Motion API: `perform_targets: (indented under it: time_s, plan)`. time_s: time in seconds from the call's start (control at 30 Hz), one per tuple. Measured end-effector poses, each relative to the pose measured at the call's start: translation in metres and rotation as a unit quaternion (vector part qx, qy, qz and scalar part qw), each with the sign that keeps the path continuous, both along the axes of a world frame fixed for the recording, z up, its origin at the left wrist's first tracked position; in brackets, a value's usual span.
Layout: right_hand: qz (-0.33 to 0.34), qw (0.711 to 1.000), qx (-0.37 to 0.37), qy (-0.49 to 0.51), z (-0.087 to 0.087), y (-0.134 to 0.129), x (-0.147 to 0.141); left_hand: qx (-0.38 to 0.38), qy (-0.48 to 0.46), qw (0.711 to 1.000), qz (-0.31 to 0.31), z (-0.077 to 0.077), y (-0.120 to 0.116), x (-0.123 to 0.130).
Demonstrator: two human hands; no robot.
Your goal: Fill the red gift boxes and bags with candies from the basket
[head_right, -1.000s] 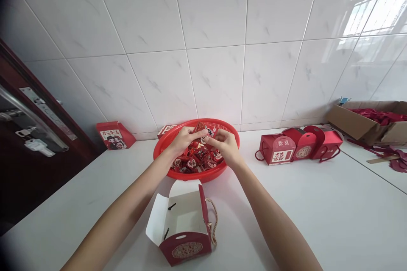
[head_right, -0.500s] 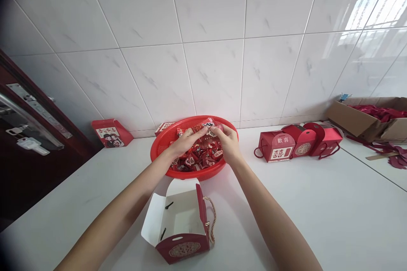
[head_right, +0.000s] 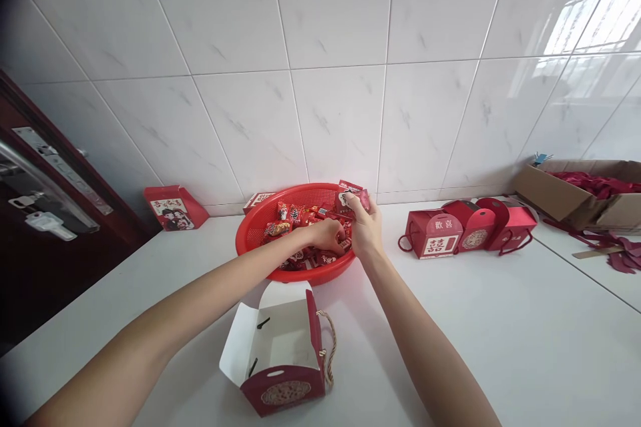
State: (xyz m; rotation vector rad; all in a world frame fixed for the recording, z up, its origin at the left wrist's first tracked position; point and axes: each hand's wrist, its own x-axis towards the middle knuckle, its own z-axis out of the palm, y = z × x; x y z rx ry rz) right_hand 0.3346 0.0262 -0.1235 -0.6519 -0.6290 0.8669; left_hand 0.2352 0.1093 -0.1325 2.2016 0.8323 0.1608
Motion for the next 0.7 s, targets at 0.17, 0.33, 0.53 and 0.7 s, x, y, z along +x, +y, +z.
perform_targets:
  time_s: [0.17,0.33,0.53,0.7]
  plan:
    - [0.018,0.999,0.007,0.029,0.001,0.0,0.0,-0.017,-0.083,0.994,0.065,0.009,0.013,-0.011]
    - [0.072,0.997,-0.018,0.013,0.003,-0.001,-0.001,-0.041,-0.256,0.955,0.143,0.028,0.02,-0.034]
    - [0.075,0.997,-0.019,-0.002,0.004,-0.002,-0.001,-0.119,-0.32,0.933,0.117,0.037,0.008,-0.035]
    - [0.08,0.997,-0.02,-0.01,0.0,0.0,0.001,-0.138,-0.306,0.94,0.06,0.041,0.003,-0.038]
